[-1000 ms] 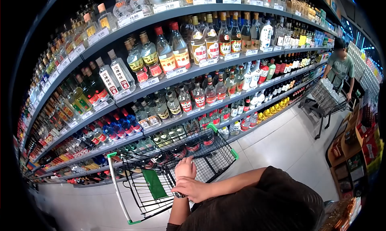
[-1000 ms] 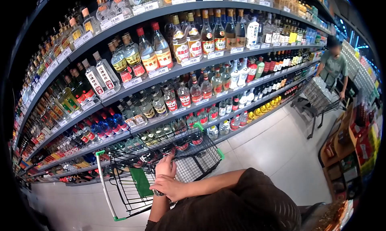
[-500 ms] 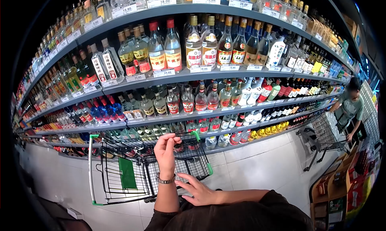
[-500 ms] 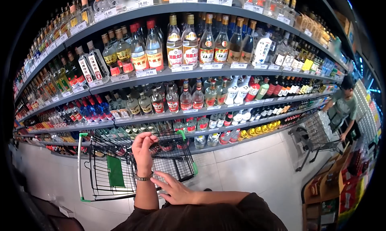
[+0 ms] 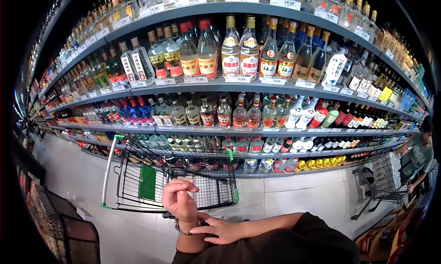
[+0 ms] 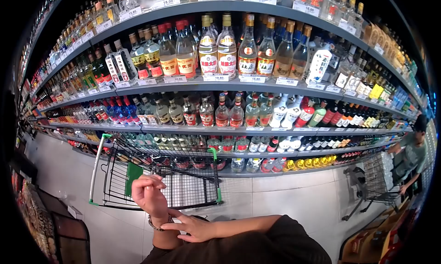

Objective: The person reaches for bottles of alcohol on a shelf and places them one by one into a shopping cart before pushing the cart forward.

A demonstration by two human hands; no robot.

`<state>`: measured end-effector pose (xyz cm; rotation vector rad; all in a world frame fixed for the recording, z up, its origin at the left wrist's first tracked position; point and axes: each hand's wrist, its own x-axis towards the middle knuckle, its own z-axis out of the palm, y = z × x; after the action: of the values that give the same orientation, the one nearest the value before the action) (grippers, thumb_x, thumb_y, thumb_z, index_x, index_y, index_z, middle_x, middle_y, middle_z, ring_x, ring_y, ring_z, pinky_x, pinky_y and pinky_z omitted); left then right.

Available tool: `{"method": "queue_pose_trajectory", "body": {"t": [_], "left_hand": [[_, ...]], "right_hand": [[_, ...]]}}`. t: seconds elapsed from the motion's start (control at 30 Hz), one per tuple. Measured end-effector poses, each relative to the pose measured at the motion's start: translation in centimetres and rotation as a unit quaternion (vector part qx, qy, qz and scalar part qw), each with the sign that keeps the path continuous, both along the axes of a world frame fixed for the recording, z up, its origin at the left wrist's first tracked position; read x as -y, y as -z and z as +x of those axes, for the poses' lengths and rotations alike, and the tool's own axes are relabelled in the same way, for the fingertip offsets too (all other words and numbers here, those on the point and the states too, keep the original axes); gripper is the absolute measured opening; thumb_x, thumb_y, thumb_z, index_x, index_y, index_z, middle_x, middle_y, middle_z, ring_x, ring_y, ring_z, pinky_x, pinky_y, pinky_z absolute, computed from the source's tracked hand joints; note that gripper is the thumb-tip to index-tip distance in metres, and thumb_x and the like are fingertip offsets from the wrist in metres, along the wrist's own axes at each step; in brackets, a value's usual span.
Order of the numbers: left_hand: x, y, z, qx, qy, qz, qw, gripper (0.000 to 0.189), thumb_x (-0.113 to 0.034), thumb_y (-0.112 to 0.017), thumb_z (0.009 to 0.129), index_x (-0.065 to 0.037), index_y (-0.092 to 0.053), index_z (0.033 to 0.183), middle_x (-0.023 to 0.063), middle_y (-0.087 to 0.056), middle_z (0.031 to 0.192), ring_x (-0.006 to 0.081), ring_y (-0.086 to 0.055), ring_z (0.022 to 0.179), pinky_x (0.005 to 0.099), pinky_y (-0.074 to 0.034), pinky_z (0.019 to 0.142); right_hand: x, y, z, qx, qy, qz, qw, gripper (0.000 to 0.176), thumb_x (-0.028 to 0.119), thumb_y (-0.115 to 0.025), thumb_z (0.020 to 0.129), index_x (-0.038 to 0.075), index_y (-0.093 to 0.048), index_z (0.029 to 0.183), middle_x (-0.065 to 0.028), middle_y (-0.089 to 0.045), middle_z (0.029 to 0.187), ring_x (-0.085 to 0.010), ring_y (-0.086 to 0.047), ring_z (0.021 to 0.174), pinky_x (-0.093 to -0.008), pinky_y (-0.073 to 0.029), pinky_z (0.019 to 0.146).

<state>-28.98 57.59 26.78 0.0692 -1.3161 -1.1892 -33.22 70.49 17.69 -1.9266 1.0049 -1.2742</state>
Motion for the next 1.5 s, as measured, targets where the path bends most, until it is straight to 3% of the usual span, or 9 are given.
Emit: {"method": "queue_pose_trajectory", "body": {"t": [0.2,0.5,0.63,0.73,0.9,1.03,1.17,1.37,1.5], "left_hand": [[-0.1,-0.6,0.4,0.197,-0.093,-0.177,0.96,0.019,0.011,-0.052,0.072,0.0,-0.064,0.082,0.0089,-0.064,0.065,0.0174,-0.063,0.058,0.0261,-0.05,0.054],[3.3,-1.0,0.2,-0.034,0.189,0.177,0.965,0.012,-0.018,-0.047,0.095,-0.006,-0.05,0.091,0.0008,-0.045,0.061,0.0092,-0.04,0.051,0.0276,-0.044,0.06],[6.2,1.0,-2.6,0.025,0.08,0.154,0.984,0.009,-0.004,-0.047,0.095,-0.001,-0.056,0.094,0.0065,-0.059,0.067,0.0121,-0.054,0.056,0.0256,-0.048,0.055],[7.1,4.4,-3.8,0.176,0.113,0.097,0.973,0.013,-0.001,-0.047,0.096,0.002,-0.06,0.097,0.0071,-0.06,0.069,0.0119,-0.058,0.061,0.0246,-0.05,0.056],[11.1,14.5,0.1,0.595,-0.05,-0.291,0.747,0.035,-0.013,-0.068,0.078,-0.006,-0.061,0.111,0.0169,-0.061,0.11,0.0361,-0.061,0.097,0.0401,-0.052,0.082],[15.0,30.2,10.7,0.725,-0.095,-0.168,0.661,0.052,-0.024,-0.072,0.074,-0.008,-0.058,0.121,0.0168,-0.053,0.128,0.0351,-0.053,0.115,0.0474,-0.044,0.097],[14.9,33.7,17.8,0.89,-0.081,0.012,0.448,0.058,-0.037,-0.068,0.077,-0.011,-0.057,0.127,0.0138,-0.046,0.14,0.034,-0.035,0.135,0.0672,-0.02,0.108],[15.6,37.3,21.7,0.852,-0.11,0.019,0.512,0.051,-0.034,-0.069,0.075,-0.018,-0.062,0.123,0.0128,-0.048,0.137,0.0353,-0.028,0.138,0.0699,-0.02,0.107],[15.8,39.1,21.7,0.853,-0.128,0.016,0.505,0.047,-0.032,-0.07,0.072,-0.021,-0.064,0.117,0.0084,-0.052,0.132,0.0336,-0.031,0.135,0.0696,-0.024,0.104]], "right_hand": [[1.0,-1.8,-1.3,0.041,-0.116,0.065,0.99,0.068,0.005,-0.066,0.08,0.023,-0.042,0.142,-0.0277,-0.025,0.144,-0.0401,-0.041,0.126,-0.0451,-0.041,0.1],[3.0,-2.8,-3.0,-0.064,-0.059,0.022,0.996,0.076,0.007,-0.067,0.078,0.026,-0.038,0.147,-0.0228,-0.038,0.133,-0.0363,-0.057,0.096,-0.0425,-0.049,0.087],[4.3,-3.4,-4.4,-0.015,-0.069,0.103,0.992,0.079,0.009,-0.067,0.078,0.025,-0.035,0.149,-0.0217,-0.039,0.127,-0.0344,-0.059,0.092,-0.0401,-0.05,0.084],[6.1,0.1,-5.7,0.011,-0.109,0.112,0.988,0.074,0.015,-0.067,0.081,0.019,-0.037,0.148,-0.0231,-0.03,0.144,-0.0394,-0.042,0.127,-0.0439,-0.036,0.107],[5.7,11.0,-9.4,-0.058,0.01,0.234,0.971,0.064,0.026,-0.069,0.085,0.019,-0.045,0.144,-0.0229,-0.024,0.155,-0.0365,-0.032,0.14,-0.0428,-0.032,0.111],[2.3,23.6,-12.9,-0.225,0.103,0.357,0.901,0.061,0.032,-0.068,0.084,0.017,-0.05,0.139,-0.0171,-0.041,0.148,-0.0362,-0.043,0.132,-0.0414,-0.038,0.106],[-0.1,33.7,-13.6,-0.333,0.089,0.451,0.824,0.06,0.023,-0.058,0.088,0.021,-0.041,0.145,-0.0051,-0.036,0.153,-0.0351,-0.036,0.138,-0.0468,-0.029,0.114],[1.1,32.5,-11.8,-0.405,0.102,0.493,0.763,0.057,0.022,-0.048,0.092,0.026,-0.036,0.148,0.0064,-0.022,0.159,-0.0378,-0.019,0.145,-0.0643,-0.018,0.112],[1.4,31.6,-12.1,-0.182,0.137,0.641,0.733,0.054,0.049,-0.037,0.095,0.029,-0.038,0.145,-0.0021,-0.035,0.154,-0.0398,-0.023,0.142,-0.0532,-0.02,0.113]]}}
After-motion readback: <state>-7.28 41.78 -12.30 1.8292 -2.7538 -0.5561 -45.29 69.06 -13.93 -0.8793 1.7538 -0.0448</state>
